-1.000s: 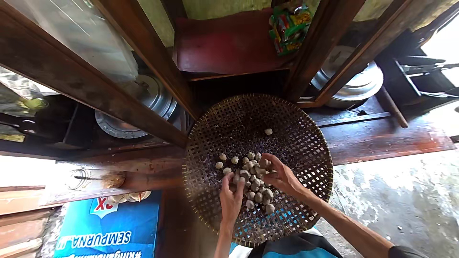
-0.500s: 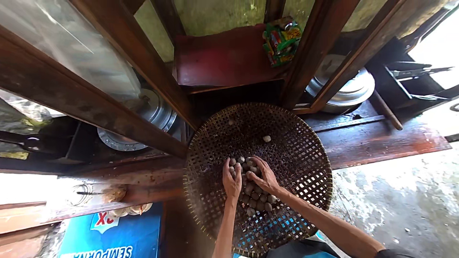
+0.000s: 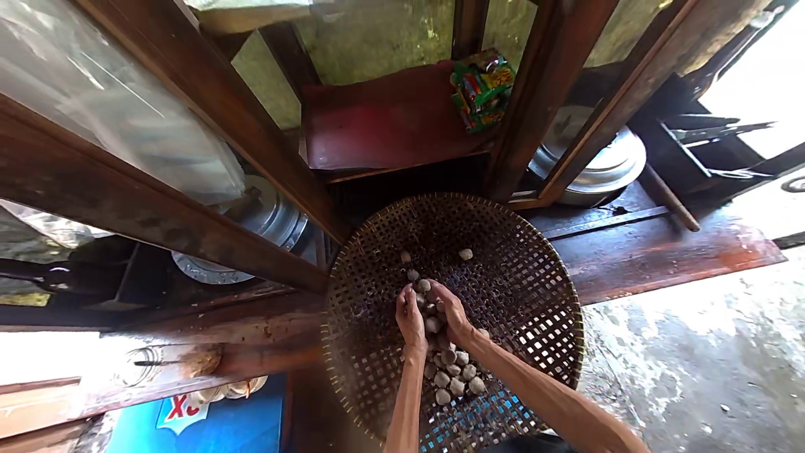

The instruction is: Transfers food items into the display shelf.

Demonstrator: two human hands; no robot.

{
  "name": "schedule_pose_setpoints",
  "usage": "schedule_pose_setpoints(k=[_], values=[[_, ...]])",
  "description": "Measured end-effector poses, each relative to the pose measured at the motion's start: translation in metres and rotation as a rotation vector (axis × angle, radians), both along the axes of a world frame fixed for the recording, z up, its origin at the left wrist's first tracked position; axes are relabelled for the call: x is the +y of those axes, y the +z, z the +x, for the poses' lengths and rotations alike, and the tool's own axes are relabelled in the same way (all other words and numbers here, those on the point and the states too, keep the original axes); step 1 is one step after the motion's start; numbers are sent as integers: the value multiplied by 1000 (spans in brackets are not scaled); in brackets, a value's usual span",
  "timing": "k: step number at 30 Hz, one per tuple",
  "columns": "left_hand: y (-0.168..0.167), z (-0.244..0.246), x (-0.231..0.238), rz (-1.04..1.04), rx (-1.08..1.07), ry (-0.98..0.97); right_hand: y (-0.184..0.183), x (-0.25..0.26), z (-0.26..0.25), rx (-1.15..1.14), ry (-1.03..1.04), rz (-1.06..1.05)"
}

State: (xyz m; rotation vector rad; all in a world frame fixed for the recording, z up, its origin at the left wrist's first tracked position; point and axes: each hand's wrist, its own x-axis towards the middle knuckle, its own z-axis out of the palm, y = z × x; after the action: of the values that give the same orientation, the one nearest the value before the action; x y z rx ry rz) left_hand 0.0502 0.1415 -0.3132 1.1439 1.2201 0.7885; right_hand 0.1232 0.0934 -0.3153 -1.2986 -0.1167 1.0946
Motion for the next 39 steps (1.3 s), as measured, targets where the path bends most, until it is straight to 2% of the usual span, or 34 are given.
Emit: schedule_pose_setpoints(k=[5, 10, 12, 17, 20, 25, 28, 31, 35, 37, 39], values=[[19, 10, -11, -16, -102, 98, 12, 4, 6, 318, -58, 178], [34, 20, -13, 139, -93, 59, 22, 5, 11, 520, -137, 382], [36, 24, -11, 242, 8, 18, 24, 6, 11, 668, -176, 449], [49, 30, -4, 626, 425, -84, 22, 8, 7, 906, -201, 572], [63, 34, -5, 747, 479, -45, 26, 13, 4, 999, -222, 645], [82, 24, -11, 860, 414, -3, 36, 22, 5, 993, -214, 753], [80, 19, -16, 918, 412, -3, 46, 25, 4, 986, -228, 788], [72, 19, -17, 891, 395, -2, 51, 25, 2, 987, -226, 818], [59, 23, -15, 774, 290, 9, 46, 24, 1, 816, -306, 655], [53, 25, -16, 714, 284, -2, 40, 21, 0, 661, -262, 575], [50, 26, -15, 698, 299, -5, 38, 19, -2, 658, -219, 546]])
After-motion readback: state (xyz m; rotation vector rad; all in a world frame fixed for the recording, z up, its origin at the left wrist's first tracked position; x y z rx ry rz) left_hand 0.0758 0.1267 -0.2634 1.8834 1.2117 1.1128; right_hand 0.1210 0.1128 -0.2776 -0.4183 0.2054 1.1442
